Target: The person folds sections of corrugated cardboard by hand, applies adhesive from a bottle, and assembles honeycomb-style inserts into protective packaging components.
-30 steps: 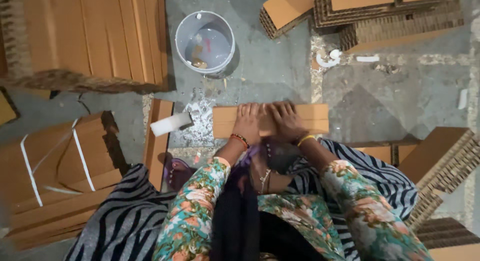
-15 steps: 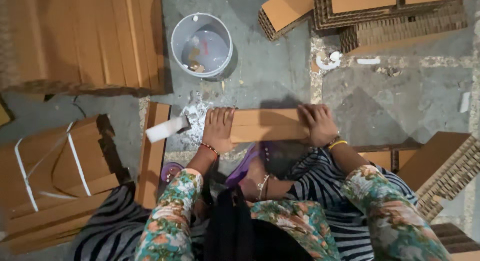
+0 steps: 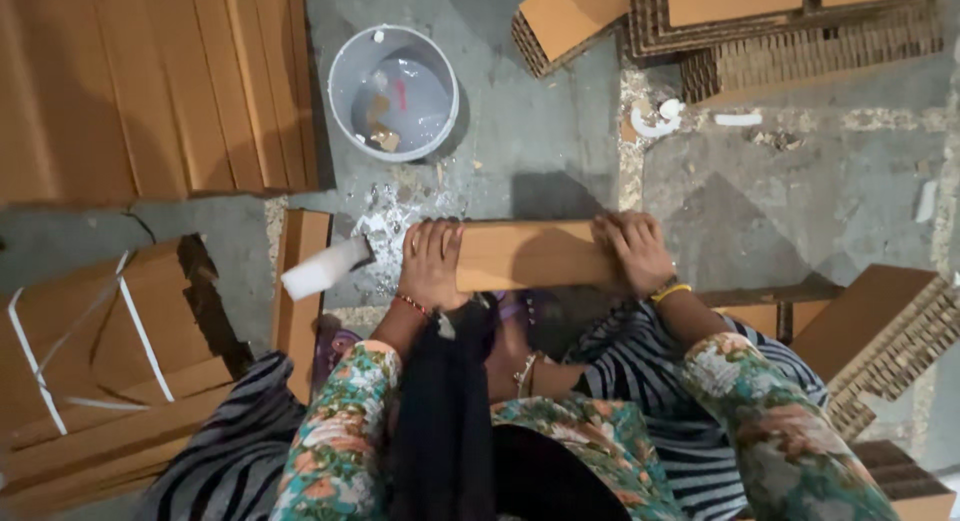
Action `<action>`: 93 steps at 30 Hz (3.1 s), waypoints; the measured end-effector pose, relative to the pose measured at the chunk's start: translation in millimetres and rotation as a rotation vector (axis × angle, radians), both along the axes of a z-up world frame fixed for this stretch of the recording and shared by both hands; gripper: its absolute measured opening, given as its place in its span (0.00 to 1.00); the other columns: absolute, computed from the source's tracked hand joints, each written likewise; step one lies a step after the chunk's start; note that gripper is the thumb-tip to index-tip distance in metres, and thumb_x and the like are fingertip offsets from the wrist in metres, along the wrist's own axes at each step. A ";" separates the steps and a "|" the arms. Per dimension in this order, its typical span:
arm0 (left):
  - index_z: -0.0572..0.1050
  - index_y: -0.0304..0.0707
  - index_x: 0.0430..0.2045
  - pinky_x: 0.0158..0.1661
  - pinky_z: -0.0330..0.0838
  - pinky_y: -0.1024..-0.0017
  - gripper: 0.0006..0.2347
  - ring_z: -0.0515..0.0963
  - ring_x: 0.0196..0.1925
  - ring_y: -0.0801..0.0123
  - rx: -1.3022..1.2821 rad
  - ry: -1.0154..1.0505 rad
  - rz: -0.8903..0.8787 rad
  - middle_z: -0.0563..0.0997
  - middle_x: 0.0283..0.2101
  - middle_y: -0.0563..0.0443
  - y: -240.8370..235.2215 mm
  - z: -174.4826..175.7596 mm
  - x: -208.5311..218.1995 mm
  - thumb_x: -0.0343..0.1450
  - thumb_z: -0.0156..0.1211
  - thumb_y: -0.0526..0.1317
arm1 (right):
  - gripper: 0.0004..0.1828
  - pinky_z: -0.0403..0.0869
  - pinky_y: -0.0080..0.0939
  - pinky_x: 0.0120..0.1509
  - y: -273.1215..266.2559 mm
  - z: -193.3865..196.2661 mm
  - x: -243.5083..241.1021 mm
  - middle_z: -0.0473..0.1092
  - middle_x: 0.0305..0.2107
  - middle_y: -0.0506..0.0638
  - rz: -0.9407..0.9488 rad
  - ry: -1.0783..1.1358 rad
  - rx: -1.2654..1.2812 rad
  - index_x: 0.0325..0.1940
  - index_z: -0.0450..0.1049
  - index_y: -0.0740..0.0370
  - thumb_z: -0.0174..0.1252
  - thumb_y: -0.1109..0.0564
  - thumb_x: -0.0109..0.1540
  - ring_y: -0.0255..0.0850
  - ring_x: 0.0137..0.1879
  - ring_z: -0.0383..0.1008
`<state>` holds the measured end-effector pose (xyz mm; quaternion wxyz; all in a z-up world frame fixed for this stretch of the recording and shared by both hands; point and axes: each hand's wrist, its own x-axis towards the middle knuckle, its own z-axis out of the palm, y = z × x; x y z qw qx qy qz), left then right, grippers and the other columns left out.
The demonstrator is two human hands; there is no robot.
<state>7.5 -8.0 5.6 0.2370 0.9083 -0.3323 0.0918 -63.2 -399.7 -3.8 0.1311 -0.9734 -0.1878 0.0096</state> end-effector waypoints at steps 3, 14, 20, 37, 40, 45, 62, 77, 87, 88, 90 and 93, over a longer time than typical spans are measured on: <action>0.64 0.27 0.60 0.65 0.51 0.39 0.43 0.67 0.63 0.42 0.042 0.075 -0.018 0.70 0.58 0.33 1.6 -0.4 -4.3 0.54 0.71 0.57 | 0.59 0.55 0.60 0.81 -0.5 -10.0 -6.3 0.65 0.64 0.59 -0.017 -0.071 -0.077 0.78 0.58 0.59 0.73 0.37 0.48 0.56 0.71 0.62; 0.64 0.30 0.57 0.62 0.46 0.34 0.45 0.63 0.63 0.39 0.332 0.208 -0.019 0.67 0.57 0.33 -37.4 -36.7 -8.7 0.46 0.73 0.55 | 0.52 0.55 0.64 0.72 54.0 -8.4 4.5 0.63 0.58 0.63 -0.001 -0.012 -0.103 0.69 0.61 0.63 0.67 0.38 0.47 0.60 0.65 0.62; 0.62 0.29 0.63 0.67 0.50 0.44 0.42 0.64 0.64 0.40 0.182 0.102 0.037 0.67 0.60 0.35 -100.0 -59.7 -24.1 0.52 0.69 0.46 | 0.34 0.58 0.59 0.75 93.1 -82.6 25.8 0.65 0.61 0.60 0.022 -0.127 -0.134 0.73 0.59 0.58 0.52 0.53 0.62 0.57 0.68 0.63; 0.59 0.29 0.65 0.70 0.44 0.47 0.46 0.61 0.67 0.42 0.312 0.330 -0.058 0.66 0.59 0.34 -92.2 -45.6 -15.1 0.51 0.70 0.48 | 0.57 0.51 0.61 0.72 112.3 6.5 33.4 0.60 0.57 0.66 -0.025 0.308 -0.122 0.75 0.54 0.62 0.67 0.40 0.47 0.63 0.66 0.56; 0.60 0.30 0.66 0.68 0.45 0.45 0.45 0.62 0.66 0.42 0.243 0.217 -0.008 0.67 0.58 0.34 -92.1 -54.4 -19.8 0.53 0.71 0.49 | 0.56 0.55 0.60 0.70 102.9 -17.5 35.1 0.62 0.61 0.66 0.077 0.121 -0.085 0.67 0.60 0.65 0.69 0.38 0.41 0.62 0.65 0.59; 0.62 0.46 0.66 0.65 0.48 0.35 0.41 0.65 0.65 0.49 0.433 0.344 -0.108 0.69 0.60 0.42 -67.9 7.5 -5.1 0.55 0.72 0.51 | 0.49 0.62 0.55 0.70 75.7 -10.0 24.8 0.67 0.58 0.60 0.072 0.057 -0.032 0.69 0.63 0.60 0.68 0.42 0.47 0.56 0.64 0.66; 0.45 0.45 0.72 0.53 0.74 0.52 0.54 0.59 0.64 0.33 0.590 0.573 -0.221 0.59 0.63 0.29 18.7 15.9 33.8 0.51 0.77 0.42 | 0.59 0.77 0.59 0.54 -20.0 32.6 14.4 0.52 0.67 0.61 -0.191 0.601 -0.166 0.76 0.45 0.47 0.72 0.46 0.48 0.66 0.53 0.74; 0.55 0.47 0.67 0.61 0.55 0.33 0.51 0.66 0.61 0.46 0.615 0.372 -0.120 0.68 0.60 0.42 3.7 35.8 28.0 0.48 0.79 0.52 | 0.67 0.51 0.73 0.70 10.8 41.7 -3.1 0.56 0.67 0.59 -0.194 0.261 -0.436 0.77 0.48 0.49 0.75 0.36 0.40 0.60 0.73 0.53; 0.74 0.36 0.48 0.57 0.64 0.50 0.24 0.76 0.51 0.56 0.247 0.008 0.033 0.78 0.45 0.45 -116.2 -46.8 -9.5 0.61 0.61 0.49 | 0.58 0.56 0.61 0.73 107.6 -25.7 24.1 0.64 0.60 0.64 -0.032 0.024 -0.141 0.69 0.58 0.69 0.68 0.35 0.43 0.60 0.68 0.61; 0.74 0.36 0.50 0.58 0.64 0.53 0.22 0.76 0.52 0.58 0.278 0.026 0.028 0.78 0.45 0.46 -114.8 -43.8 -10.3 0.63 0.60 0.48 | 0.59 0.57 0.60 0.73 108.8 -23.0 23.2 0.64 0.59 0.64 -0.043 0.053 -0.147 0.70 0.58 0.68 0.68 0.35 0.43 0.59 0.67 0.61; 0.74 0.36 0.50 0.56 0.64 0.54 0.26 0.76 0.50 0.58 0.301 -0.069 0.041 0.78 0.44 0.46 -114.0 -37.6 -4.7 0.59 0.60 0.47 | 0.58 0.57 0.58 0.72 106.6 -16.1 33.3 0.64 0.58 0.63 -0.040 0.073 -0.174 0.69 0.59 0.67 0.68 0.36 0.42 0.58 0.66 0.62; 0.72 0.36 0.52 0.57 0.63 0.53 0.26 0.75 0.52 0.57 0.353 0.031 0.001 0.77 0.46 0.44 -112.5 -37.8 -3.6 0.60 0.59 0.46 | 0.57 0.57 0.58 0.73 106.5 -18.2 27.0 0.65 0.58 0.61 -0.041 0.035 -0.195 0.69 0.59 0.66 0.68 0.36 0.42 0.57 0.66 0.62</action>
